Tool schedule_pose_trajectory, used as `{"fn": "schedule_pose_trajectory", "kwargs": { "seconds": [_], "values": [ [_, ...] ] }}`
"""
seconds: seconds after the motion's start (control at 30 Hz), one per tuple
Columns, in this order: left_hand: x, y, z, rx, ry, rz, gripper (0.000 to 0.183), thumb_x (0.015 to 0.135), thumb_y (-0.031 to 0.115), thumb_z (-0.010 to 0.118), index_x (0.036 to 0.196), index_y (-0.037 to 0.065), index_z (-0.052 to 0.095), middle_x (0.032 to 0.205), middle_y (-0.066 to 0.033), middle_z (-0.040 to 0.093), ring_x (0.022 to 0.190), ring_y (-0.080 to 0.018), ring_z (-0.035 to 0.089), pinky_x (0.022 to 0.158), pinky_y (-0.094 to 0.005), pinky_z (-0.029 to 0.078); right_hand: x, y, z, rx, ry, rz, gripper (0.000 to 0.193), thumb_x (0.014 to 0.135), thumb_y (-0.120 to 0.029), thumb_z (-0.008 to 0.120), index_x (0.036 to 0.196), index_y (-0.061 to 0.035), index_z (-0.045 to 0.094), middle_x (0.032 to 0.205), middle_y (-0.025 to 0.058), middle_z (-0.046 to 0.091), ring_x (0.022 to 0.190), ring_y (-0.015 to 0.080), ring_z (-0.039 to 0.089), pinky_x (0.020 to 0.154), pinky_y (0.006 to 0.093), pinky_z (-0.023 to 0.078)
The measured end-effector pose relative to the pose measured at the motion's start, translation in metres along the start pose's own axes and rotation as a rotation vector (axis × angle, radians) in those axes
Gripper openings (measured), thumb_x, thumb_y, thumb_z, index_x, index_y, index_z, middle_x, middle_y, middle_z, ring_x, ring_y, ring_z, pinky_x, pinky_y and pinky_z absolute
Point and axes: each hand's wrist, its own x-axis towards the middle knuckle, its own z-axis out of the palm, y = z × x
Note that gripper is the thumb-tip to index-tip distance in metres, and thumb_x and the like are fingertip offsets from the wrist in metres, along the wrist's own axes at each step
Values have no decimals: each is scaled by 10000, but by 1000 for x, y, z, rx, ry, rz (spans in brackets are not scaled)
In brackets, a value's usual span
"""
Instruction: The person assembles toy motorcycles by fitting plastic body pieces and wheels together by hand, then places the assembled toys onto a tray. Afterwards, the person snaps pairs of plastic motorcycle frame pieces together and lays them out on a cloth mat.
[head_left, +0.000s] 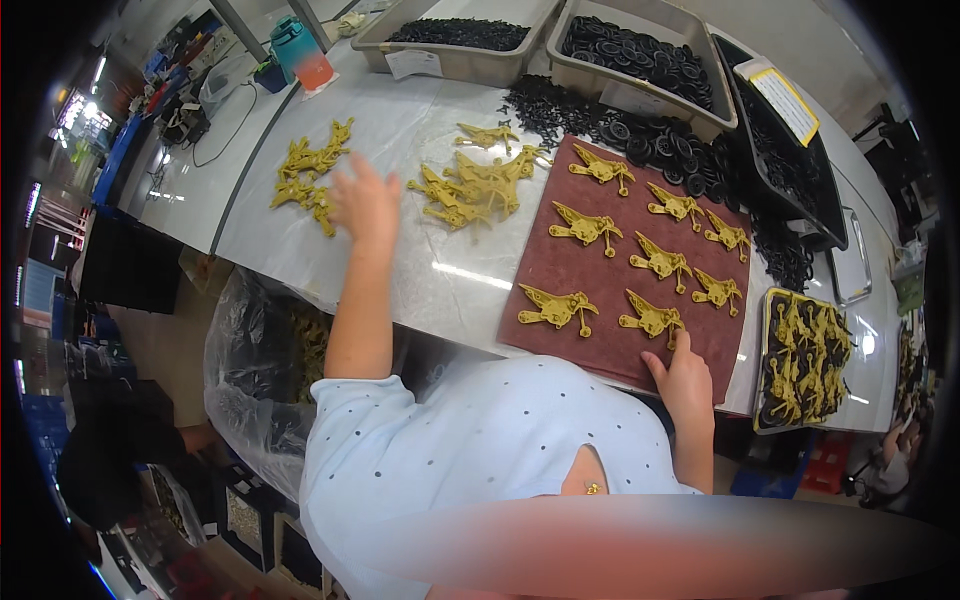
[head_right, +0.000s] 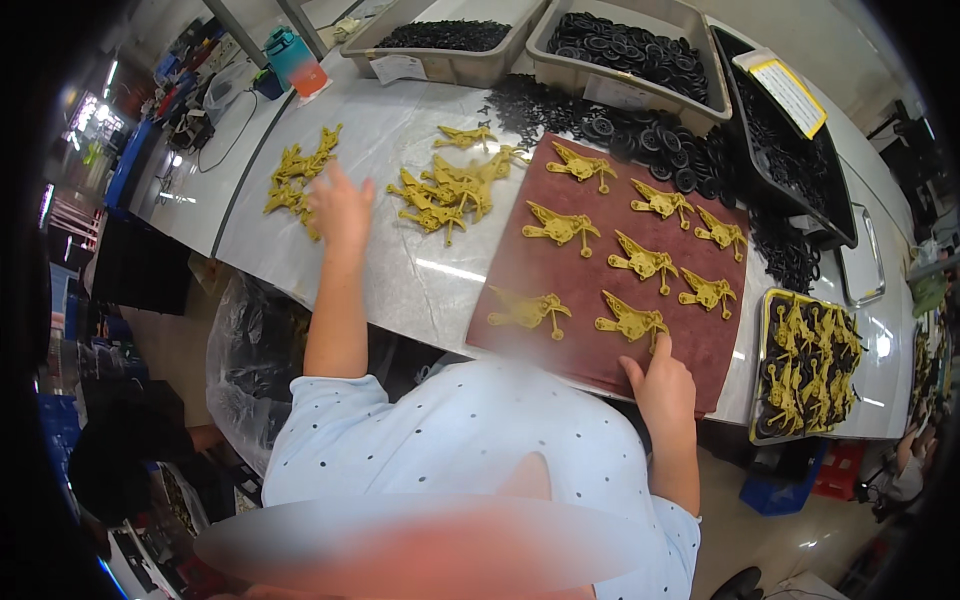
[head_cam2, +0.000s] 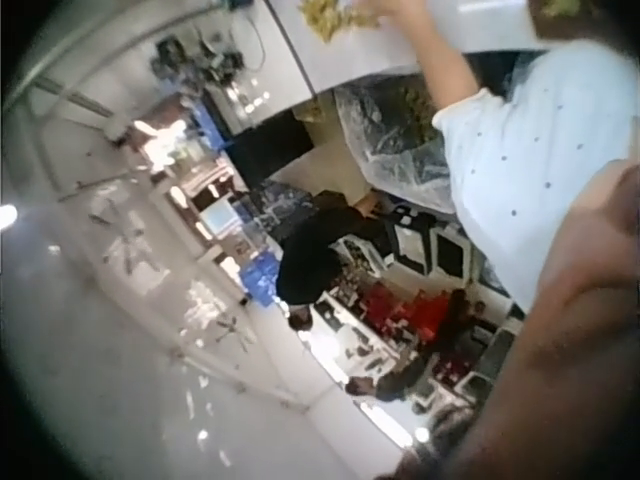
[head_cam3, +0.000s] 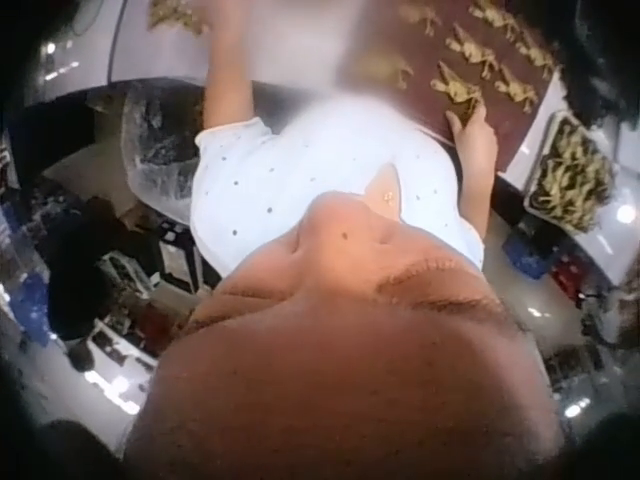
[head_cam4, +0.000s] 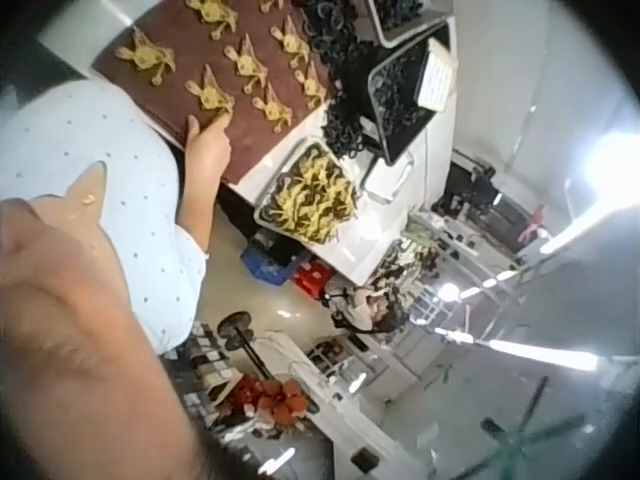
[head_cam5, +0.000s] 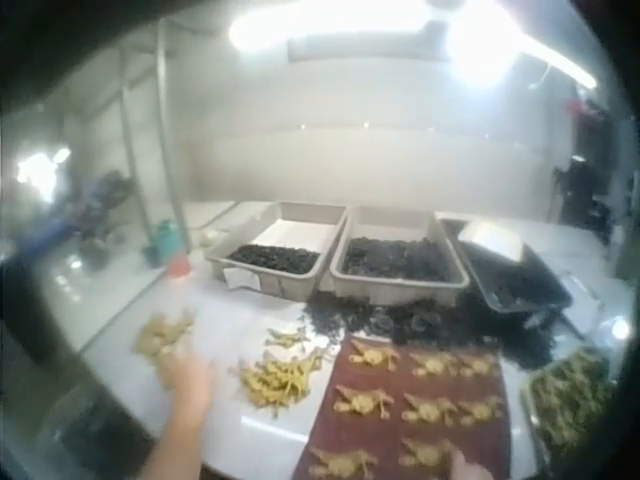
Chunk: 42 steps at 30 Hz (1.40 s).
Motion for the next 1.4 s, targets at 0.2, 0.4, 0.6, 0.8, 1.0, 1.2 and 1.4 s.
{"fn": "schedule_pose_trajectory", "kwargs": {
  "seconds": [0.2, 0.4, 0.6, 0.8, 1.0, 1.2, 1.4],
  "values": [
    [31, -75, 23, 92, -194, -343, 651, 825, 308, 647, 1361, 68, 367, 1277, -255, 459, 1154, -365, 496, 847, -537, 452, -3, -7, -12, 22, 93, -68, 497, 810, -337, 703, 1151, -1, 568, 787, 235, 643, 742, 404, 633, 644, 444, 491],
    [14, -88, -23, -480, -256, 74, 342, 841, 51, 600, 1172, -15, 553, 946, -157, 688, 784, -269, 685, 704, -347, 540, 10, -30, -16, 481, 255, -273, 216, 903, -138, 596, 1090, -30, 610, 668, 104, 606, 554, 162, 582, 540, 260, 465],
    [-71, 33, -98, -1170, -1255, 415, 317, 811, 89, 706, 1114, 23, 638, 926, -81, 666, 750, -150, 663, 628, -265, 516, 31, -63, 9, 1449, -449, -277, 293, 977, -184, 501, 1202, 2, 537, 941, 83, 617, 755, 139, 581, 609, 250, 490],
    [-109, 80, -77, -1099, -1126, 805, 372, 762, 173, 737, 1120, 100, 664, 921, -117, 629, 889, -228, 595, 754, -378, 472, 35, -48, 19, 1718, -746, -258, 339, 960, -224, 543, 1185, 28, 520, 960, 107, 615, 787, 152, 581, 638, 247, 490],
    [-141, 106, -73, -972, -392, 1244, 608, 631, 151, 785, 1176, -4, 564, 1163, -146, 537, 1127, -351, 488, 934, -434, 422, 28, -59, 15, 1734, -526, -62, 257, 956, -219, 545, 1064, 11, 576, 899, 23, 612, 765, 104, 580, 684, 263, 493],
    [-149, 114, -58, -1159, -237, 1127, 625, 584, 249, 780, 1107, -30, 583, 1081, -176, 594, 1011, -353, 579, 881, -416, 480, 19, -62, 8, 1491, -353, -333, 270, 974, -227, 497, 1079, 13, 561, 902, 8, 602, 890, 70, 553, 805, 234, 449],
    [-141, 115, -51, -1828, -487, 417, 479, 765, 263, 723, 1120, -23, 574, 1070, -162, 585, 1004, -208, 579, 829, -324, 491, 14, -52, -2, 1617, -303, -163, 220, 977, -185, 453, 1067, 1, 529, 859, 71, 632, 837, 147, 607, 790, 256, 469]
  ]
}}
